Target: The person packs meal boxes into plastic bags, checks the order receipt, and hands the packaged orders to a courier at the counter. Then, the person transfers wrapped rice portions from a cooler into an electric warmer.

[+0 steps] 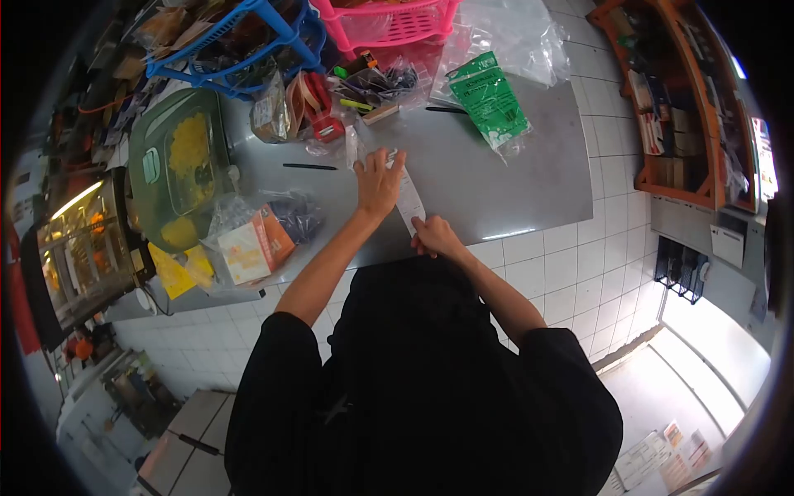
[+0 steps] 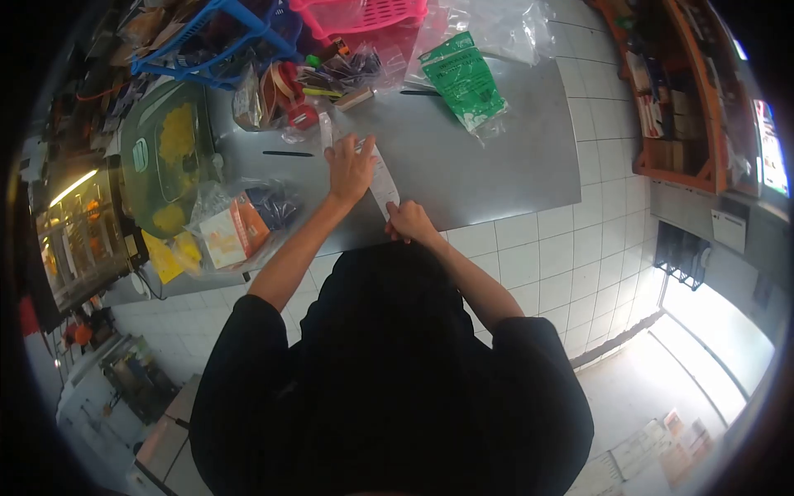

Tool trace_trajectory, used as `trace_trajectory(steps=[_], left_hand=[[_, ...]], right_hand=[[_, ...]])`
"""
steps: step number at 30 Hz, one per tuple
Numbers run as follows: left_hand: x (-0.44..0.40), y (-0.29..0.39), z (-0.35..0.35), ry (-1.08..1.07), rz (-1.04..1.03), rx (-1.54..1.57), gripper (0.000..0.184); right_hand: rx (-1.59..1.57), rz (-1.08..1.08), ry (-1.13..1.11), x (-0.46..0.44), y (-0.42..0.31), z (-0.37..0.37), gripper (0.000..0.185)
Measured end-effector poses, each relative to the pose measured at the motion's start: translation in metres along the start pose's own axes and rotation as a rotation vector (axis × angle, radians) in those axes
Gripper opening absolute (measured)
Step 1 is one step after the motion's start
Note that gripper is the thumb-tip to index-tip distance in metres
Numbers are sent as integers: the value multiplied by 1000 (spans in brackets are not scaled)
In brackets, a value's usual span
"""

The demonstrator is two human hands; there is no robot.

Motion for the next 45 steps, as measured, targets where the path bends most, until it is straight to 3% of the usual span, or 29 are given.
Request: trace_trajectory(steps=[1,4,7,8,9,11,13,17,20,23,26,29,32,35,39,45], left_hand=[[4,-2,4,53,56,8,35],[62,-33,-53,-237,252,185,40],[48,-19,-18,-93,240,227,48],[48,-17,-16,-118,234,239,56],[51,-15,-13,-146,228,253,65],[53,-15,-13,-203,230,262,83],[59,-14,-14,-275,252,259,101],[56,-21,-14,-349,319,220,128],[62,-22,-19,-406,343,204,137],[65,-21,-19,-420,307,184,142],[70,-22,-22,-440,307,177,145],[69,-24,-24,-465,307,159,147],[73,-24,-26,-484,303,155,149],[76,-26,-32,-502,285,125,151],[78,-25,-36,-522,272,93,153],[78,-25,-37,-547,242,77,149]], right_hand=[[27,-29,-32,1,-1,2,65],[297,14,-199,9,-6,5,62],[617,89,-289,8,-34,38,63],[596,235,-122,-14,-53,62,59],[616,525,384,-40,-75,97,51],[419,694,648,-45,-144,152,24],[425,934,782,-56,-180,174,31],[855,698,644,-112,-169,162,20],[888,943,689,-102,-169,148,21],[680,1440,563,-47,-178,125,21],[332,867,205,-35,-147,110,21],[-337,492,-69,-36,-98,71,22],[-682,424,-210,-24,-73,38,22],[-501,563,-177,-16,-53,17,17],[-117,941,75,13,-89,40,15],[-22,1113,-46,24,-87,24,13]])
Point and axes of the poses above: each hand's wrist, its own x-axis away from the middle knuckle, its own z-axis out of the back of the hand, y = z × x, the point moved 10 cm from there along -x, towards the middle knuckle, and after that the axes turned 12 degrees about y, right-handed, at the moved point
